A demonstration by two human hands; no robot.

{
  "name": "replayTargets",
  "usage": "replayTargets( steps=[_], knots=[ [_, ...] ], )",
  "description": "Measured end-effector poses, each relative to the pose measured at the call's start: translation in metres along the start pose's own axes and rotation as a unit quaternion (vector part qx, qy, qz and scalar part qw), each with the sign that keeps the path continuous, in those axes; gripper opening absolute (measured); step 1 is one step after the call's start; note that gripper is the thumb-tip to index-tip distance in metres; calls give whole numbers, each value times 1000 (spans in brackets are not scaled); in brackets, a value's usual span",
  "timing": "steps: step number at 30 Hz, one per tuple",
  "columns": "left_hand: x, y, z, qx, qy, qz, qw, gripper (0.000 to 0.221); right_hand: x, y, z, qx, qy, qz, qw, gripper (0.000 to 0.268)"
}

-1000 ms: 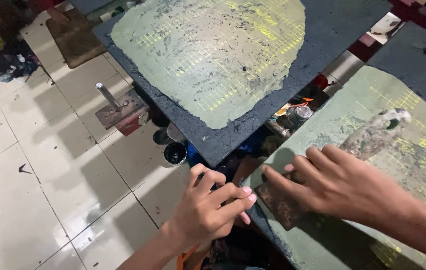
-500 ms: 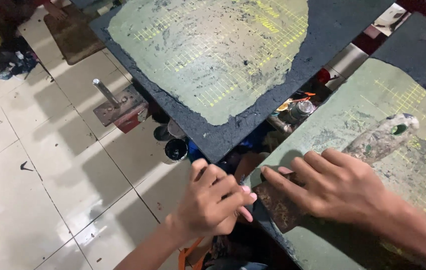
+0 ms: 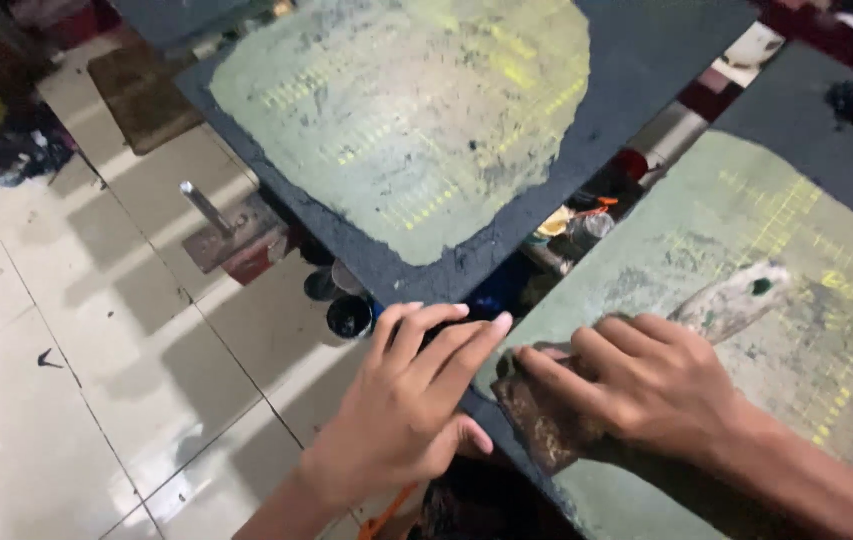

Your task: Applying and spreading ink or adhesive onto a screen printing frame using a hand scraper.

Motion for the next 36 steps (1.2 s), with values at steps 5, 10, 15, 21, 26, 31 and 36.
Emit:
replayTargets(
  steps=[5,10,15,21,26,31,36],
  knots=[
    [2,-4,-3,36,-31,-18,999,39,8,-14,-3,-57,8,-18,998,32],
    [5,-6,-7,38,-77,21,996,43,12,-64,-35,5,29,-63,998,67],
    [15,-8,-8,106,-85,27,990,15,19,-87,-64,147,259,-73,952,86],
    [9,-10,2,126,-158,142,969,13,12,-54,-57,110,203,-46,972,79],
    [19,-8,-2,129,-148,142,970,11,19,-37,-43,70,298,-28,952,104],
    [19,-10,-4,132,-142,125,973,21,12,-37,-21,7,369,16,929,138],
    [31,-5,-18,120,-179,97,972,9,11,-28,3,17,346,134,928,89]
  ],
)
Point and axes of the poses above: each hand's wrist, its own z-axis towards the middle knuckle, its own x-axis out of the palm, y = z × x, the point moved 3 cm from there along z, towards the middle knuckle, and after that the axes turned 15 degrees about y, right-handed, at the moved point
